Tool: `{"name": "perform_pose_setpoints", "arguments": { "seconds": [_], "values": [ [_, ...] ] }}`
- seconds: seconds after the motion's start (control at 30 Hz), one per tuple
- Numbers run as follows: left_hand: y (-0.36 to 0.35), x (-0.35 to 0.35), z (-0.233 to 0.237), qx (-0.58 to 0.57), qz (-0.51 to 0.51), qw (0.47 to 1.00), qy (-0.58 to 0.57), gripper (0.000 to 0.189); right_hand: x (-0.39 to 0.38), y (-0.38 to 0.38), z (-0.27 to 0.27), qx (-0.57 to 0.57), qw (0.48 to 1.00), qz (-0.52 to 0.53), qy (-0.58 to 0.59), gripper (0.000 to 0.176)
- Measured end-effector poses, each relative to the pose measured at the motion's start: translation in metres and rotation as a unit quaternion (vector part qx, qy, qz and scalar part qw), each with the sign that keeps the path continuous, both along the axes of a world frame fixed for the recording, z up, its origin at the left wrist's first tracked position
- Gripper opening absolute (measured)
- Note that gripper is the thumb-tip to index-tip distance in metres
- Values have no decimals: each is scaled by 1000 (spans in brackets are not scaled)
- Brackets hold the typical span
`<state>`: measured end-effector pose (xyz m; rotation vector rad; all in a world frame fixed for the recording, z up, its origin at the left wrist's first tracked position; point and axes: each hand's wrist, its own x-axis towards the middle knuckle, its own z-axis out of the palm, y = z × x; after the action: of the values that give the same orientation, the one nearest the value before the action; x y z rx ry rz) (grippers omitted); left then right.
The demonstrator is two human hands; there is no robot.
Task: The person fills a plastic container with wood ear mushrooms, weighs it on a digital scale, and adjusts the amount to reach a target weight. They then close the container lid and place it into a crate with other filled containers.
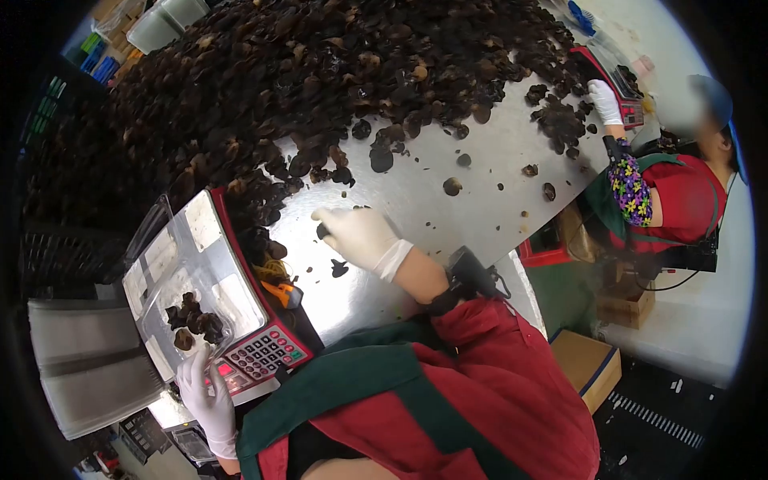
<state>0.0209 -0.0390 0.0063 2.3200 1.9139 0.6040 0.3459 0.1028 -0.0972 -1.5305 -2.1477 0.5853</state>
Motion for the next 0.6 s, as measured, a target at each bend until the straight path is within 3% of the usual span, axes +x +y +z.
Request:
{"name": "perform_pose_setpoints", "arguments": {
  "seconds": [0.07,0.13,0.27,0.33,0.4,0.47,0.53,0.6],
  "values": [
    [0,0,1,-9,-2,1000,-3,45,-8,2,-14,24,999,31,-38,14],
    [0,-1,0,-5,-2,1000,-3,46,-14,9,-8,-16,999,-36,-17,13],
    [-1,-1,0,-16,4,1000,5,45,-30,12,32,-70,977,-63,193,10],
    [-1,0,1,-16,2,1000,-4,45,-58,2,75,-70,951,-25,299,10],
    [-1,1,0,-19,-1,1000,-11,44,-103,-9,81,6,922,47,384,13],
    [-1,0,0,-14,4,1000,9,43,-138,-17,91,156,937,205,236,17],
    [-7,-9,-6,-24,6,1000,17,40,-177,-19,83,274,902,293,159,24],
    [-9,-13,-7,-9,9,998,53,38,-181,-27,83,233,914,273,191,25]
  ]
}}
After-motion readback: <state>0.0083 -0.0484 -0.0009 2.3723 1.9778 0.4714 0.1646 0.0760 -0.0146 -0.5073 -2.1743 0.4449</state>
